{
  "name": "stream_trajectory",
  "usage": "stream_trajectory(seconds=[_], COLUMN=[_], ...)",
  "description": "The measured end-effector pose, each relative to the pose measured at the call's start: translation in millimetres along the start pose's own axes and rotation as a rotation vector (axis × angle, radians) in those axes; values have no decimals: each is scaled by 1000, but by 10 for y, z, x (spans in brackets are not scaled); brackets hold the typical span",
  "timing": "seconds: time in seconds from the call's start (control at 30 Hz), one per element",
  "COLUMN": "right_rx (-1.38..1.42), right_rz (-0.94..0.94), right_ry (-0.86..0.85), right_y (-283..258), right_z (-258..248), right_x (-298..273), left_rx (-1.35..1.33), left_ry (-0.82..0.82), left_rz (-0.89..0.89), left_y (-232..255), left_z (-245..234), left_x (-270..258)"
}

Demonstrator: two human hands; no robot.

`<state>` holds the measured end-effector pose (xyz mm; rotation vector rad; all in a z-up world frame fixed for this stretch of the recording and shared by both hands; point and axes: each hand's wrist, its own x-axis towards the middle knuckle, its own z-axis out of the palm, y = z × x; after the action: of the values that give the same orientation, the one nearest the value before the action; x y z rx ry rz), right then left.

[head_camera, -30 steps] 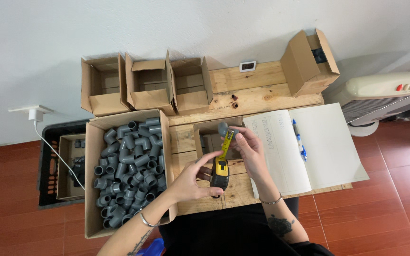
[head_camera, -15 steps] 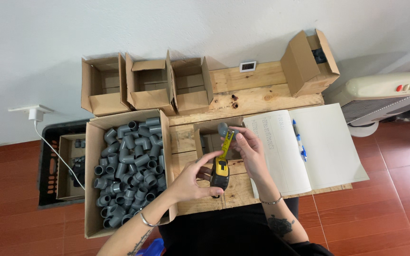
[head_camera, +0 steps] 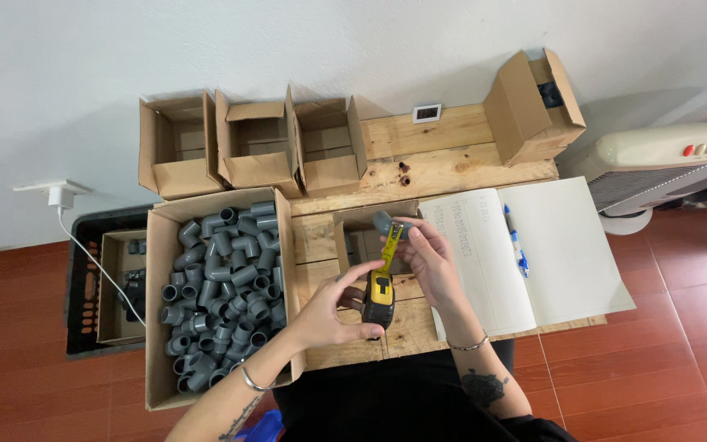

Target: The person repeatedly picks up gray plastic pipe fittings from a cardboard box, measures them with a yellow tape measure, and records the measurements in a notebook. The person handles the fittings one at a time and writes down the results after each measurement.

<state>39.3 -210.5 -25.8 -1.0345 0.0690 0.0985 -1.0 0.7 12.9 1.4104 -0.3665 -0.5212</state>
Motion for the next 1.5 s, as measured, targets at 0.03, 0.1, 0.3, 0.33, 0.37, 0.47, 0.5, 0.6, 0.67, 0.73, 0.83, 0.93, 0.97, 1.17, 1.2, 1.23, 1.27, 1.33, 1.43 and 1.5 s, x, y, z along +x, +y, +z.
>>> stream_trajectory(seconds=[0.03, 0.1, 0.3, 0.33, 0.37, 0.47, 0.5, 0.6, 0.67, 0.73, 0.83, 0.93, 0.97, 1.17, 1.2, 1.23, 1.27, 1.33, 1.43, 1.5], right_rx=[0, 52, 222, 223, 258, 248, 200, 128, 45, -40, -181, -322, -379, -591, -669, -672, -787, -906, -1114, -1244], right_rz=[0, 25, 124, 123, 82, 33, 22, -52, -68, -81, -34, -32, -26, -12, -11, -13, 4, 16, 129, 222], right_ry=[1, -8, 44, 44, 9, -43, -62, -83, -53, -25, -40, -67, -69, -85, -88, -92, -115, -130, -201, -290], right_y=[-7, -20, -142, -159, -175, -201, -211, -248, -189, -183, -245, -308, -327, -272, -294, -272, -252, -240, -98, 141], right_z=[-15, -46, -255, -266, -282, -346, -368, -437, -453, -416, -269, -157, -138, -36, 26, 53, 80, 132, 132, 33], right_x=[-6, -22, 27, 28, 21, 1, 5, 0, 9, -6, -34, -45, -46, 98, 121, 152, 183, 253, 366, 514], left_rx=[0, 55, 525, 525, 717, 1036, 1163, 1373, 1419, 1462, 1450, 1389, 1441, 1528, 1575, 1574, 1641, 1703, 1631, 1611], left_ry=[-1, -50, -413, -413, -462, -512, -512, -537, -500, -461, -437, -485, -373, 5, 80, 86, 182, 278, 273, 287], left_rz=[0, -10, -276, -276, -314, -277, -197, -180, -161, -145, -169, -238, -29, 134, 45, 46, 80, 125, 111, 165], left_y=[26, 76, 556, 513, 467, 73, -99, -502, -604, -650, -547, -350, -341, 75, 170, 28, -112, -342, -562, -602], left_z=[-11, -30, 2, 56, 115, 220, 241, 237, 246, 254, 254, 281, 282, 176, 130, 57, -17, -114, -151, -169], left_x=[-2, -10, -11, 0, 8, -33, -52, -49, -54, -68, -93, -139, -166, -51, 0, 6, 12, 42, 26, 23])
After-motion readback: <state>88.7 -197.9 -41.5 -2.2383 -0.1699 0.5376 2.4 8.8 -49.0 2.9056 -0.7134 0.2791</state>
